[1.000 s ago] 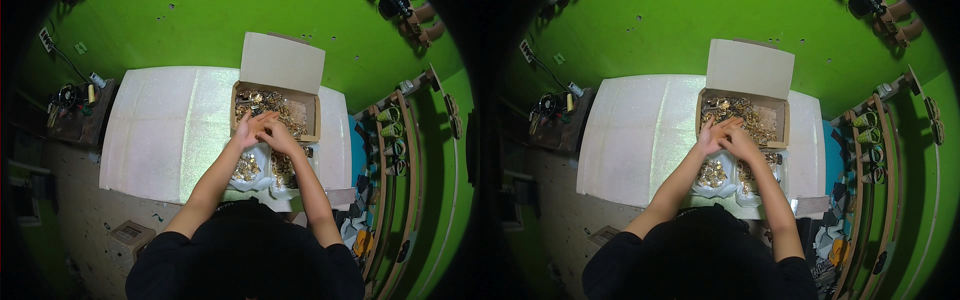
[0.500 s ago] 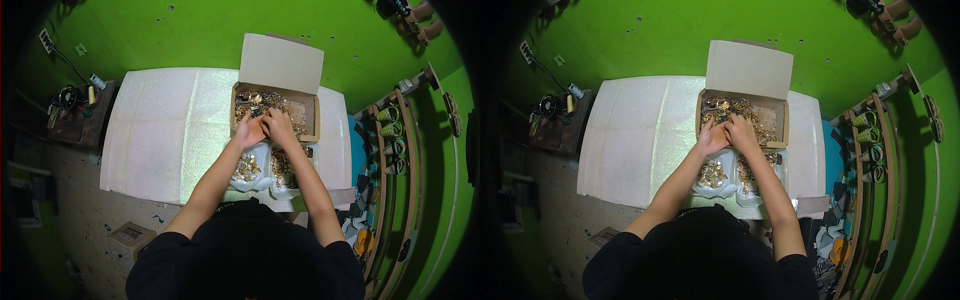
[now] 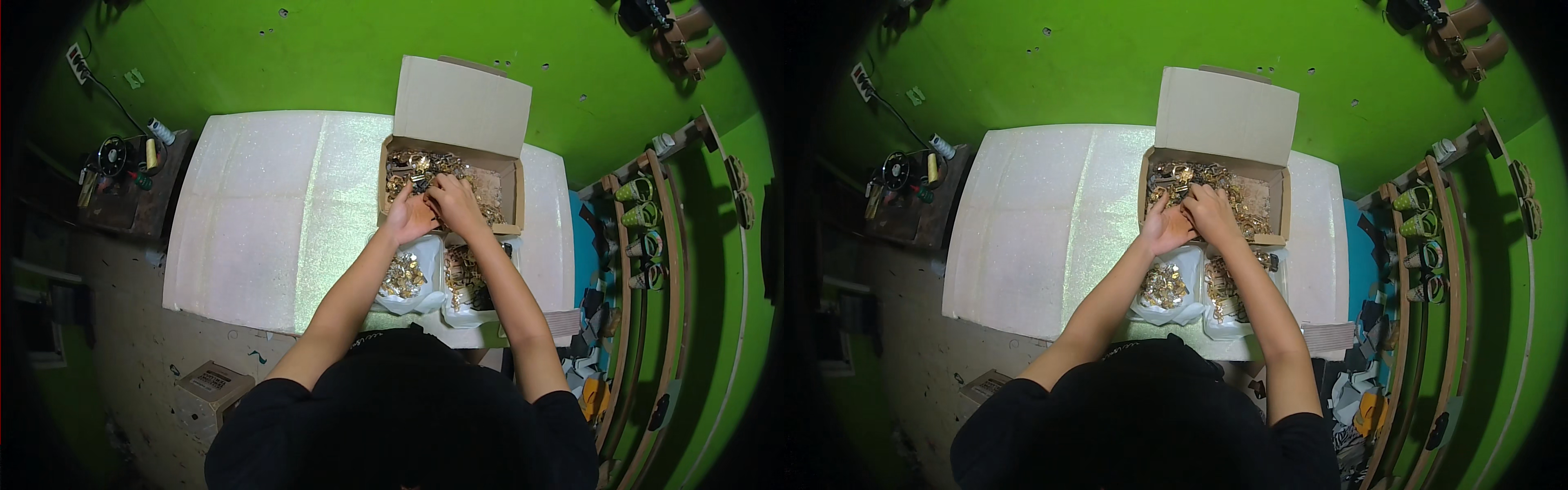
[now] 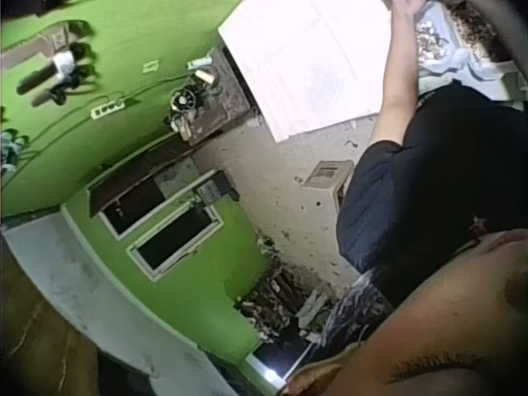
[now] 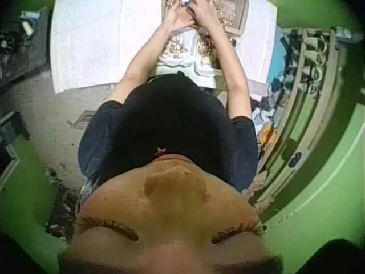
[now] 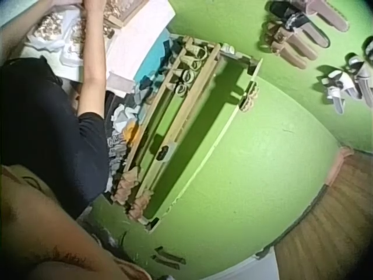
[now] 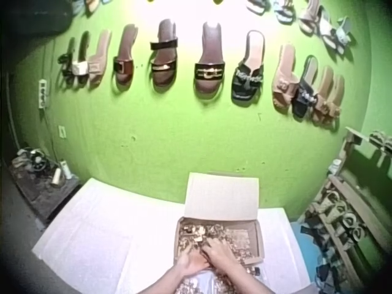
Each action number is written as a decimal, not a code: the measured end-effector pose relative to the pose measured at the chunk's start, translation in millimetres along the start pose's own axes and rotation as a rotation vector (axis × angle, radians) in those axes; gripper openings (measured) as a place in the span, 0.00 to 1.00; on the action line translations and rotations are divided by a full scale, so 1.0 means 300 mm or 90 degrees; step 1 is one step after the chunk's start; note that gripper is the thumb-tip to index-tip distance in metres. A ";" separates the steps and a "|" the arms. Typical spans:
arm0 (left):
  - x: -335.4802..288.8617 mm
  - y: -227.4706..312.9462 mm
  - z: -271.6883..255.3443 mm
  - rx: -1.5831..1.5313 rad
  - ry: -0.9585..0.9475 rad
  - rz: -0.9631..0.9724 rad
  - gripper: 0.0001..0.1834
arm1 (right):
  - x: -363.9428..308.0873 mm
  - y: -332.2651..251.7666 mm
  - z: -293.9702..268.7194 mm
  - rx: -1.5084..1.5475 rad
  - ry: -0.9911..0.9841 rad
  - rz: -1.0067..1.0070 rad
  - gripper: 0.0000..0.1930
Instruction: Sorting through a box of small metallic shoe components or ornaments.
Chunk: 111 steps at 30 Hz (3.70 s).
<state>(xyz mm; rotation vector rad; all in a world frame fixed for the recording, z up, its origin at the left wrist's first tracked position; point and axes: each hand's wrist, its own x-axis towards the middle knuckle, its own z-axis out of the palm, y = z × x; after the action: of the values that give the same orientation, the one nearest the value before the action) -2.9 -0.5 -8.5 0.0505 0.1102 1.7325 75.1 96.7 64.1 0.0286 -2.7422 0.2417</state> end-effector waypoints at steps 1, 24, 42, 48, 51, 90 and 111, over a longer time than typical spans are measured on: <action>-0.001 0.005 -0.013 0.000 0.000 0.003 0.34 | 0.002 0.000 -0.003 0.001 -0.001 -0.002 0.05; -0.012 0.004 0.036 -0.042 -0.046 0.028 0.41 | -0.155 -0.081 -0.076 0.468 0.048 0.257 0.04; 0.055 0.074 0.036 0.105 0.224 0.270 0.12 | -0.164 0.145 0.065 0.379 0.050 0.464 0.10; 0.106 0.107 -0.004 0.718 0.365 0.415 0.08 | -0.107 0.188 0.176 0.132 -0.055 0.440 0.19; 0.125 0.118 -0.017 0.922 0.362 0.401 0.08 | -0.077 0.189 0.178 0.150 -0.140 0.434 0.16; 0.144 0.100 -0.038 1.422 0.498 0.191 0.18 | 0.012 0.479 0.297 0.193 -0.303 0.610 0.39; 0.164 0.124 -0.043 1.227 0.437 0.420 0.13 | 0.082 0.344 0.121 0.812 -0.251 0.774 0.18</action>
<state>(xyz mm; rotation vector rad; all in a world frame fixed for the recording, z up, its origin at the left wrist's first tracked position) -48.7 41.4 -19.1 0.9593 2.4031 1.5177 33.2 192.5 23.4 -1.3033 -2.0009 2.3349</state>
